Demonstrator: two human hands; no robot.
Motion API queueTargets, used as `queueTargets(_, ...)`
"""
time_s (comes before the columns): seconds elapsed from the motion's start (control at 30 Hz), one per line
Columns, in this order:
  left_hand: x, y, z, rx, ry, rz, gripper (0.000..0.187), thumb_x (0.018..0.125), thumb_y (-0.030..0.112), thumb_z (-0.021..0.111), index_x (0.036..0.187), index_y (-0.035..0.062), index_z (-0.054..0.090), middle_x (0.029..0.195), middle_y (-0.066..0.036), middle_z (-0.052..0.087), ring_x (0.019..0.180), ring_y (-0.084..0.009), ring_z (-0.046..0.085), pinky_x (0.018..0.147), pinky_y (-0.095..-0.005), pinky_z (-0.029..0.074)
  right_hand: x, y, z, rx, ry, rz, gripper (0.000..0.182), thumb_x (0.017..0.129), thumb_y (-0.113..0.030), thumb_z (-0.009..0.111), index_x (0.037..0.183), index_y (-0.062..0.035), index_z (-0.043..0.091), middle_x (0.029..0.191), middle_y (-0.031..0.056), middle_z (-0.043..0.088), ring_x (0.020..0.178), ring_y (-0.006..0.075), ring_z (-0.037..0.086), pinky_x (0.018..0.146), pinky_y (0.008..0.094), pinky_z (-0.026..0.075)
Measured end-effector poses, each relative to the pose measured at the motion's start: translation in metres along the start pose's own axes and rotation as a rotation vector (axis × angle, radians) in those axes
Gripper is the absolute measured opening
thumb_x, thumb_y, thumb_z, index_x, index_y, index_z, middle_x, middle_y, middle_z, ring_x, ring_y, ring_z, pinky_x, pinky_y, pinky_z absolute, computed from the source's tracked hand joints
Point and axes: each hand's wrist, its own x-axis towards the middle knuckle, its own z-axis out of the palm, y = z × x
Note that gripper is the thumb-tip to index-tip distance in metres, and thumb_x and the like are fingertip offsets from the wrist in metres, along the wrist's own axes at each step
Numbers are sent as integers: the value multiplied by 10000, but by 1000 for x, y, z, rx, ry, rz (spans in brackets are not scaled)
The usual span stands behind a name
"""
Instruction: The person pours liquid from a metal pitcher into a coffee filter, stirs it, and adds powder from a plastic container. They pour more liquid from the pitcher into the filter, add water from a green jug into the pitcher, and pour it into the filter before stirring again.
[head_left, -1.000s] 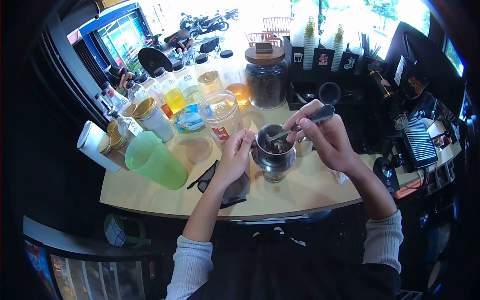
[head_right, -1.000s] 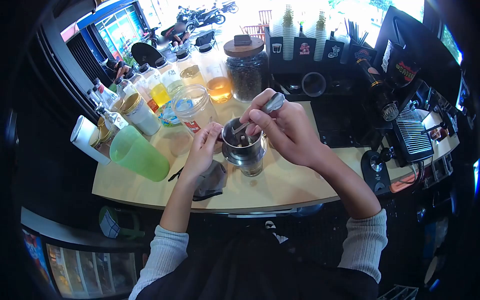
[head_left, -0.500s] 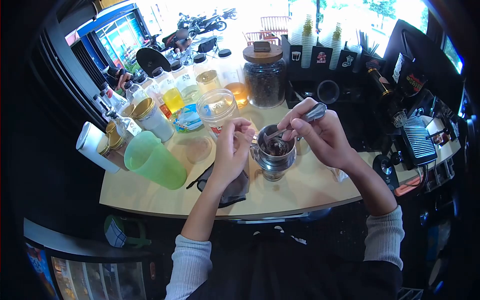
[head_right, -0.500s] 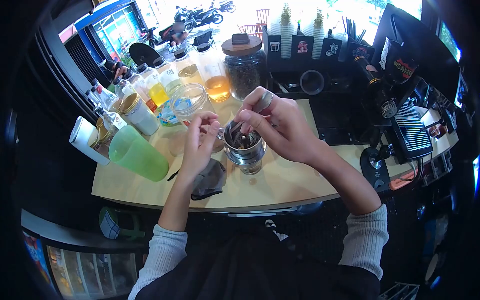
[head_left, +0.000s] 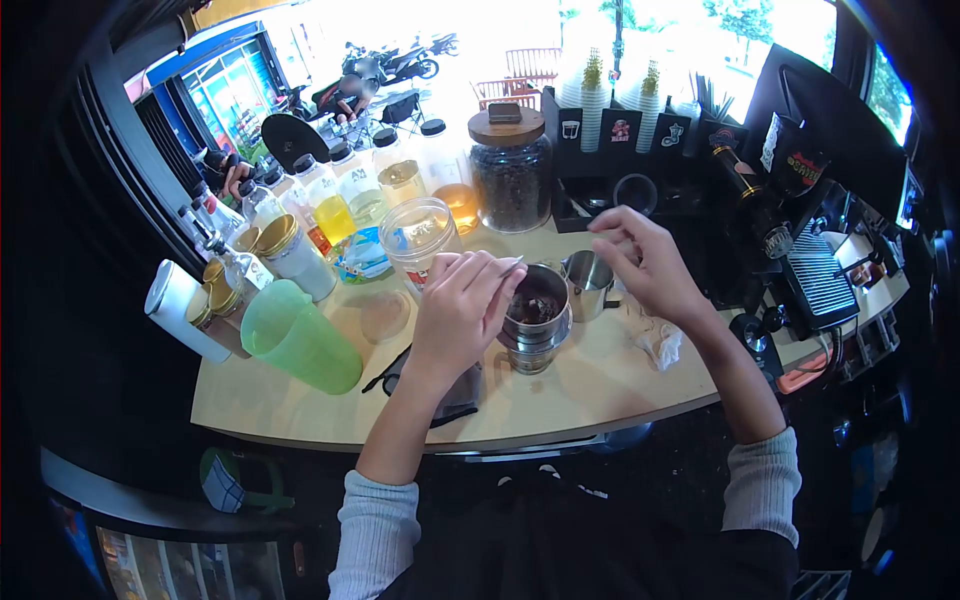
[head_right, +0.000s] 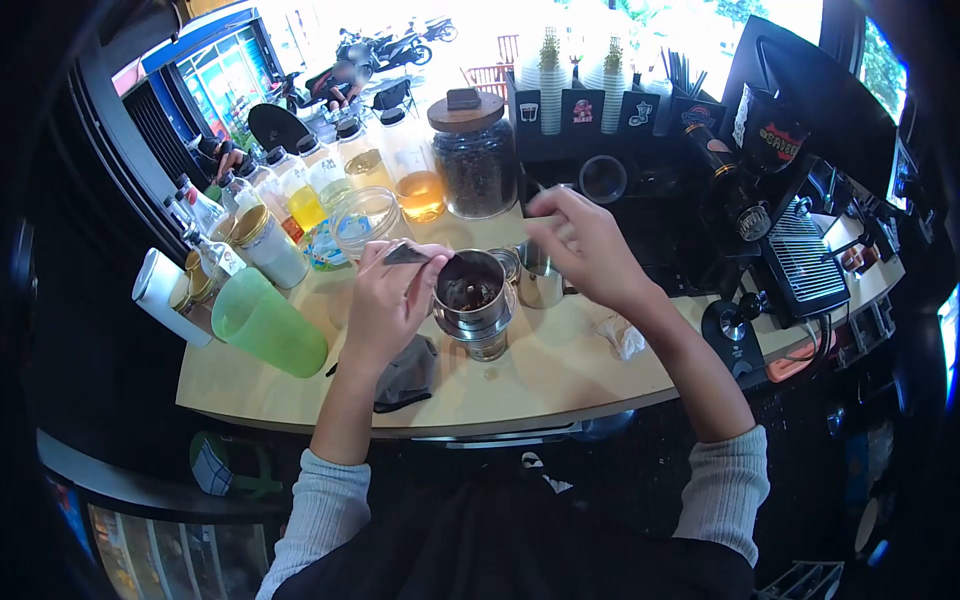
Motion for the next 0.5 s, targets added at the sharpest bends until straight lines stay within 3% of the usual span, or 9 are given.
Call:
queueTargets(0.03,-1,-1,-1,-3,5,-6,88,862,131,617,893,54,646,799,-54,606,725,-221,574,717,-347,411,-5,25,-1,-163,22,133,228,876,-145,603,1036,15,576,977,177,615,781,252,631,673,313,500)
queueTargets(0.13,-1,1,-5,-16,-6,-97,126,910,99,550,883,49,663,751,-68,629,660,-207,600,644,-330,448,-32,100,10,-396,2,144,245,897,-182,569,1019,30,580,931,185,634,742,297,625,679,347,491)
queueTargets(0.2,-2,1,-7,-52,-16,-127,141,920,102,537,883,43,660,750,-71,625,649,-198,602,617,-323,453,-40,110,17,-256,-173,377,259,903,-203,568,972,46,580,856,190,651,706,273,632,659,339,477)
queueTargets(0.23,-3,0,-7,-93,-25,-161,156,929,106,525,884,37,657,750,-75,622,637,-190,605,590,-317,459,-44,118,22,-250,-172,372,259,903,-203,568,972,46,580,856,190,651,706,273,632,659,339,477)
queueTargets(0.3,-4,1,-7,-113,-16,-177,163,935,112,522,886,35,657,746,-75,621,626,-181,603,587,-311,460,-52,131,33,0,-79,405,264,914,-216,565,894,47,568,732,140,634,644,192,604,624,327,456)
queueTargets(0.33,-4,1,-7,-140,-5,-194,170,940,119,520,889,32,657,743,-75,620,614,-173,602,583,-305,461,-55,134,36,155,-71,420,251,928,-218,554,827,13,549,709,70,601,654,105,547,610,280,427)
queueTargets(0.47,-6,-1,-6,-121,-14,-219,172,941,119,520,896,26,657,745,-76,624,619,-163,606,581,-292,465,-57,137,41,446,14,460,223,933,-197,545,799,-20,537,690,-3,540,661,67,483,618,239,394)
queueTargets(0.5,-7,-1,-5,-137,9,-241,150,929,122,538,900,37,658,772,-81,641,662,-207,605,634,-332,453,-56,137,39,485,34,422,211,932,-191,545,798,-27,537,700,-11,533,664,62,474,621,228,383)
